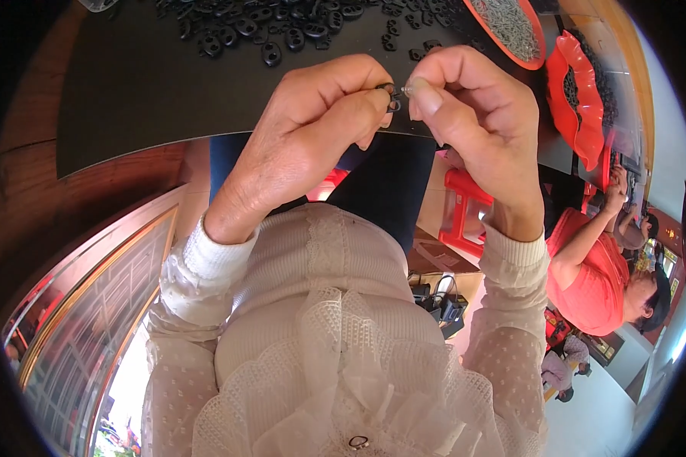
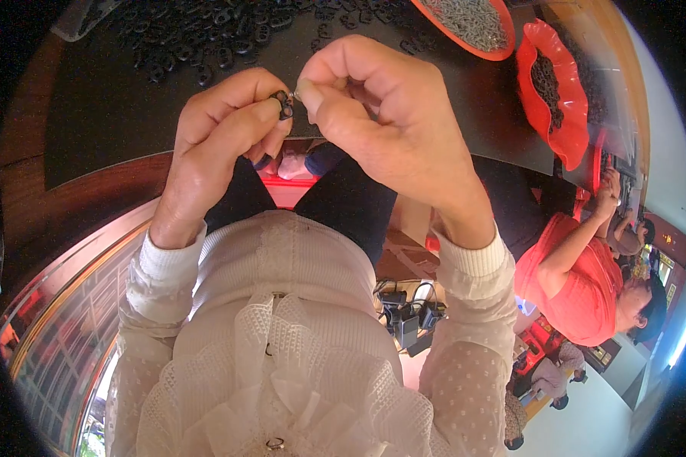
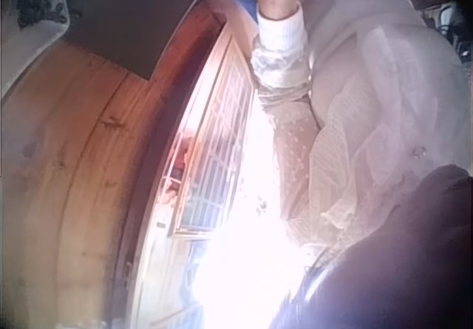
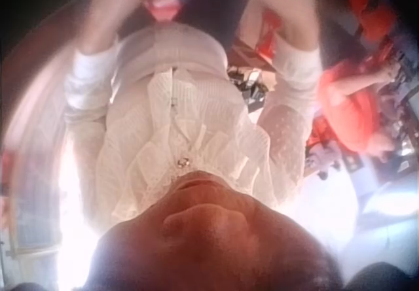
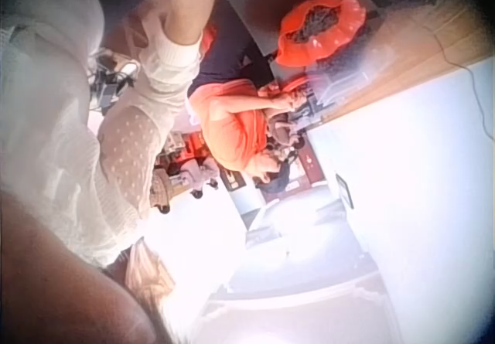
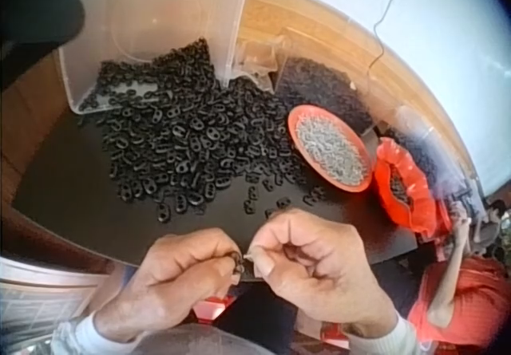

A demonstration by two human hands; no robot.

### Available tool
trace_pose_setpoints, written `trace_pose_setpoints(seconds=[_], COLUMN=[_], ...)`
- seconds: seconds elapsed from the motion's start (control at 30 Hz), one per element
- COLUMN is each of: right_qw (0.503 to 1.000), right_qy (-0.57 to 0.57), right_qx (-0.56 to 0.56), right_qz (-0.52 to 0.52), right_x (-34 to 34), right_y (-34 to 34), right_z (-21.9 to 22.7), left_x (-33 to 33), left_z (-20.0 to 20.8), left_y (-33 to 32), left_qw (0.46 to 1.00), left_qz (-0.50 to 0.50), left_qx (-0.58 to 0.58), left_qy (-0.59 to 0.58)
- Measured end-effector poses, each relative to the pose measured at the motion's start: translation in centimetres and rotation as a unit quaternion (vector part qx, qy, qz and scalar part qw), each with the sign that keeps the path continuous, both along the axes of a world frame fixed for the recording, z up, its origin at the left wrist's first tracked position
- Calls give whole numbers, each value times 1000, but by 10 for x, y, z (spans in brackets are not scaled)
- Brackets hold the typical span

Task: The person assembles plastic cord locks by hand, repeatedly picking up springs and plastic stopper pieces from the table and fitting them together.

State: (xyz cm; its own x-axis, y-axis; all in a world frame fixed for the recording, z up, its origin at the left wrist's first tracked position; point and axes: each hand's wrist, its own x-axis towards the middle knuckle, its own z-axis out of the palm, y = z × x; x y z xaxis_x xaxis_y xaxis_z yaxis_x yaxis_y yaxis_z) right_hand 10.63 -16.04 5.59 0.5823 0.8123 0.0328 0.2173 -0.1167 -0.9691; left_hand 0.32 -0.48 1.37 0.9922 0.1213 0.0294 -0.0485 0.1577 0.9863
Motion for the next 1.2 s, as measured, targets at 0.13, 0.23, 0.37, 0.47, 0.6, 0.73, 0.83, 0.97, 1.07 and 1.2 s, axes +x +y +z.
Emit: trace_pose_setpoints(seconds=[0.13, 0.23, 0.37, 0.47, 0.6, 0.73, 0.83, 0.97, 1.07, 1.2], right_qw=[1000, 999, 998, 999, 998, 997, 998, 993, 994, 995], right_qy=[-10, -22, -38, -36, -50, -59, -48, -55, -62, -50], right_qx=[-19, -36, -42, -38, -42, -42, -47, -96, -88, -79], right_qz=[-6, -10, -6, -2, 6, -10, -2, 31, 35, 31], right_x=[0, 0, 1, 3, 4, 5, 6, 7, 8, 5], right_y=[0, 0, 1, 0, 0, 0, 0, -2, -3, -1], right_z=[1, 3, 1, -1, 1, 1, 0, 6, 4, -1], left_x=[0, 0, -1, 0, 0, 2, 1, 0, 1, 0], left_z=[-1, -3, -4, -5, -6, -7, -8, -7, -7, -6], left_y=[-1, -1, 0, -1, -1, -3, -2, -2, -3, -4], left_qw=[1000, 1000, 1000, 1000, 1000, 999, 999, 999, 999, 999], left_qz=[5, 5, -2, -1, 5, 7, 10, 5, 19, 21], left_qx=[-5, -11, -7, -7, -2, 20, 27, 34, 19, 20], left_qy=[-9, -19, -16, -30, -28, -34, -30, -19, -30, -31])
